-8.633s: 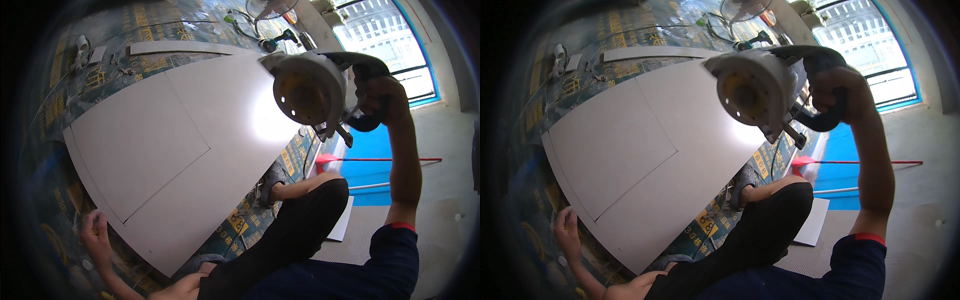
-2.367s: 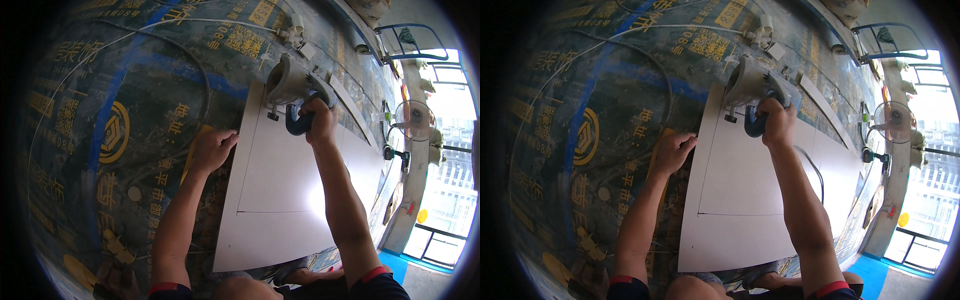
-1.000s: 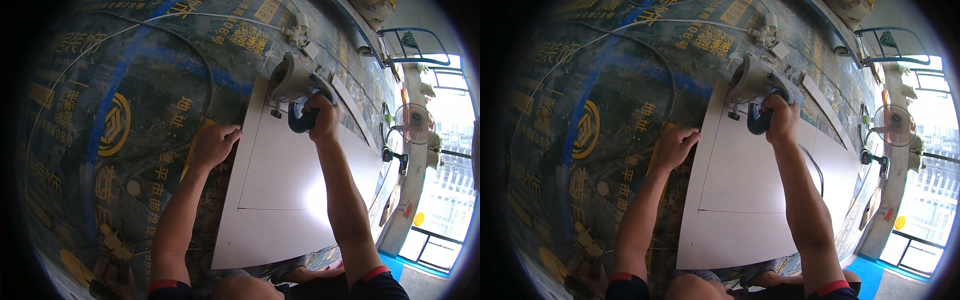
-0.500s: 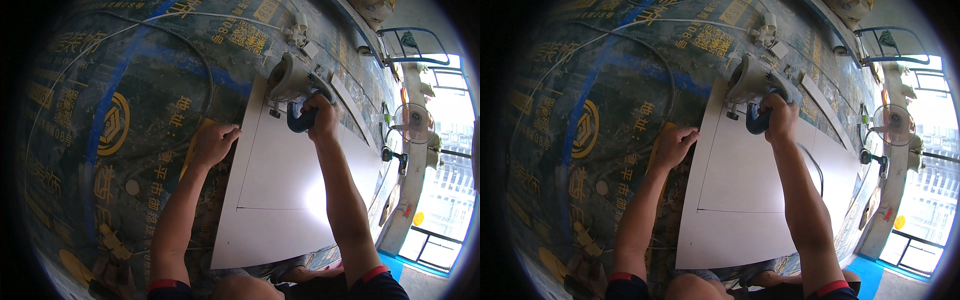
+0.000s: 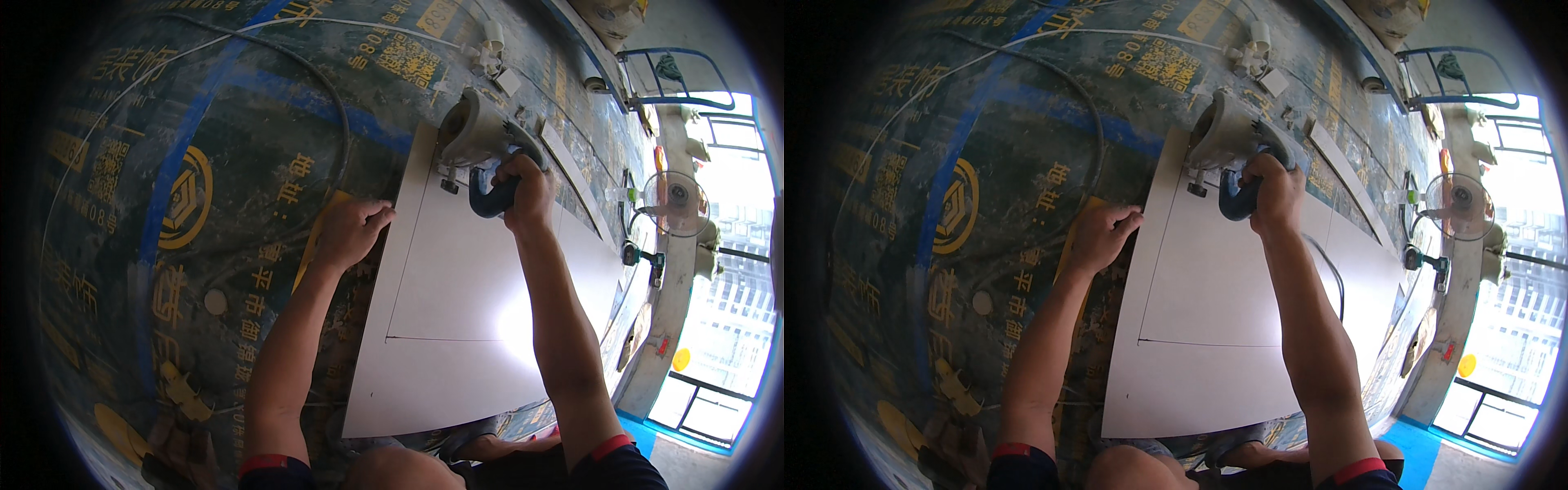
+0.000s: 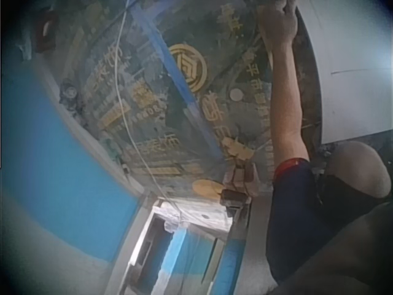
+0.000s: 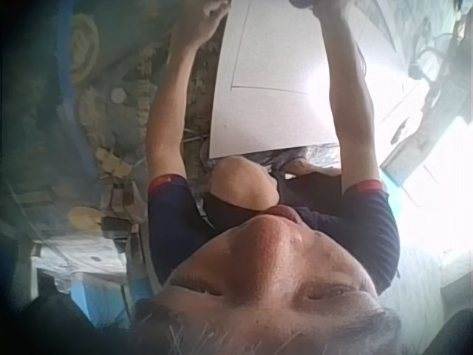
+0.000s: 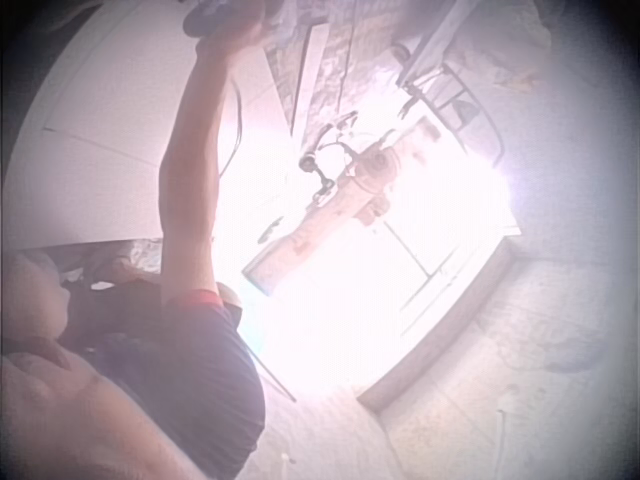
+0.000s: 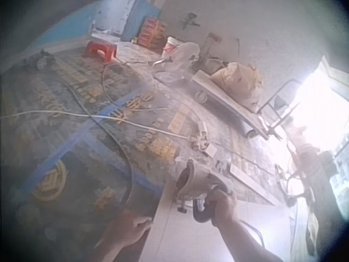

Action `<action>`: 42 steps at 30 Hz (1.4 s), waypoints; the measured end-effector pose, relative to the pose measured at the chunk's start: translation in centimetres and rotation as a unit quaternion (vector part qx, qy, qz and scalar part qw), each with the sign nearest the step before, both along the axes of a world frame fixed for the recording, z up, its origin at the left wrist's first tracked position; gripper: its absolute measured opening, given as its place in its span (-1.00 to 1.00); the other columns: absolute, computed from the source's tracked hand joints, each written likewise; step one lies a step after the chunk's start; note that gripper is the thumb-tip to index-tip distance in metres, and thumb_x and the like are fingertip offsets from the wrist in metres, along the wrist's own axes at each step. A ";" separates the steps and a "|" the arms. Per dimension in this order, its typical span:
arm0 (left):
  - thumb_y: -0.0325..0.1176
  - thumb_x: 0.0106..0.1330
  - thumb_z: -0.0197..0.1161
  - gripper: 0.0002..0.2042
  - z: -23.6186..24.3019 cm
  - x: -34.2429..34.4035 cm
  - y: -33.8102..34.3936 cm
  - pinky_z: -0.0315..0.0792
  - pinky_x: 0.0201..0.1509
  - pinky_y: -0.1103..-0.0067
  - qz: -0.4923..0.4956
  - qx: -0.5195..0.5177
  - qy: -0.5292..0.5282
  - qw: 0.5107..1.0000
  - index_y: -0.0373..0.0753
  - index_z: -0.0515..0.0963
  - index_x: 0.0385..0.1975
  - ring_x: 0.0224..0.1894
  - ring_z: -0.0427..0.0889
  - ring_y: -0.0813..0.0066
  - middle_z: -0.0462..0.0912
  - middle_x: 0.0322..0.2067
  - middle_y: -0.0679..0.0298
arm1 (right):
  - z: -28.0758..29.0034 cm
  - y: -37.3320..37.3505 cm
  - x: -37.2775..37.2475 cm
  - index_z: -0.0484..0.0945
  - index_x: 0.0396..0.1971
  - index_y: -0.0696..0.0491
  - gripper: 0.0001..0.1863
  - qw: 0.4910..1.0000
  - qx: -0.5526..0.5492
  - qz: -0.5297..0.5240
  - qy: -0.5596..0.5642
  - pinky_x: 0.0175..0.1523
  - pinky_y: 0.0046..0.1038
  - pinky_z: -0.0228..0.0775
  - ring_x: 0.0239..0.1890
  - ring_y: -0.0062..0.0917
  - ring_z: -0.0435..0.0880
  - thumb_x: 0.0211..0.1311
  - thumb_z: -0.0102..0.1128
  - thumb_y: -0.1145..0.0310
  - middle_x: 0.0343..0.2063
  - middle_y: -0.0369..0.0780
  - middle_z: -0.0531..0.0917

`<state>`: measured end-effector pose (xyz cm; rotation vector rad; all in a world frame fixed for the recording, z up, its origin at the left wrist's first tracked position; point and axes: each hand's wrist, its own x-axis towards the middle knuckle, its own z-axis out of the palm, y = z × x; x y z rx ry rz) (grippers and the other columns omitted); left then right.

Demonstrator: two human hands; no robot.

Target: The person measures a large tile using a tape measure and marks cutting lines with a pen, then uses a circular saw to cut along the marked square on the tile surface.

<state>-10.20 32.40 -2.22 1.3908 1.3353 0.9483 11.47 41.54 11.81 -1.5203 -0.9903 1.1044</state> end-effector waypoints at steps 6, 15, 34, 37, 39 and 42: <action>-0.09 0.31 0.19 -0.64 0.2 -0.1 -0.1 0.51 -0.05 0.46 0.014 -0.002 0.011 1.000 -0.29 0.67 -0.19 -0.12 0.68 0.20 0.70 -0.18 0.10 | 0.2 -0.2 -0.4 0.45 -0.61 0.21 -0.94 1.000 -0.005 -0.009 0.002 -0.40 -0.39 0.37 -0.56 -0.41 0.45 -0.06 0.05 0.53 -0.62 -0.15 0.47; -0.10 0.31 0.20 -0.66 0.6 -0.1 0.0 0.51 -0.05 0.45 0.012 -0.010 0.003 1.000 -0.28 0.68 -0.21 -0.13 0.68 0.19 0.71 -0.20 0.10 | 0.0 -0.3 -0.4 0.47 -0.63 0.17 -0.96 0.999 0.003 -0.026 0.022 -0.50 -0.41 0.34 -0.65 -0.45 0.44 -0.13 0.07 0.53 -0.69 -0.19 0.44; -0.07 0.31 0.23 -0.62 0.5 -0.1 0.1 0.53 -0.12 0.46 -0.001 -0.008 0.001 1.000 -0.31 0.66 -0.16 -0.15 0.70 0.24 0.72 -0.20 0.08 | 0.4 -0.7 -0.5 0.44 -0.61 0.19 -0.94 1.000 -0.024 -0.013 0.001 -0.42 -0.38 0.37 -0.59 -0.40 0.43 -0.07 0.06 0.52 -0.65 -0.16 0.44; -0.06 0.32 0.22 -0.61 0.5 -0.2 0.1 0.52 -0.14 0.47 0.000 0.002 0.004 1.000 -0.30 0.67 -0.16 -0.18 0.71 0.25 0.72 -0.22 0.09 | 0.5 -0.7 -0.6 0.45 -0.62 0.19 -0.94 0.999 -0.030 -0.015 0.000 -0.42 -0.38 0.37 -0.59 -0.39 0.43 -0.07 0.06 0.51 -0.65 -0.15 0.44; -0.06 0.32 0.22 -0.61 0.4 -0.2 0.1 0.52 -0.15 0.46 0.002 0.004 0.006 1.000 -0.30 0.67 -0.16 -0.18 0.71 0.26 0.72 -0.23 0.09 | 0.5 -0.8 -0.6 0.44 -0.62 0.19 -0.94 0.999 -0.031 -0.015 0.001 -0.42 -0.38 0.36 -0.60 -0.39 0.43 -0.07 0.06 0.51 -0.66 -0.15 0.44; -0.07 0.32 0.22 -0.62 0.2 -0.1 0.0 0.52 -0.15 0.46 0.008 0.005 -0.003 1.000 -0.30 0.67 -0.17 -0.18 0.71 0.26 0.72 -0.22 0.09 | 0.4 -0.8 -0.6 0.44 -0.61 0.19 -0.93 0.999 -0.035 -0.014 -0.001 -0.41 -0.38 0.36 -0.59 -0.40 0.43 -0.06 0.06 0.51 -0.65 -0.16 0.44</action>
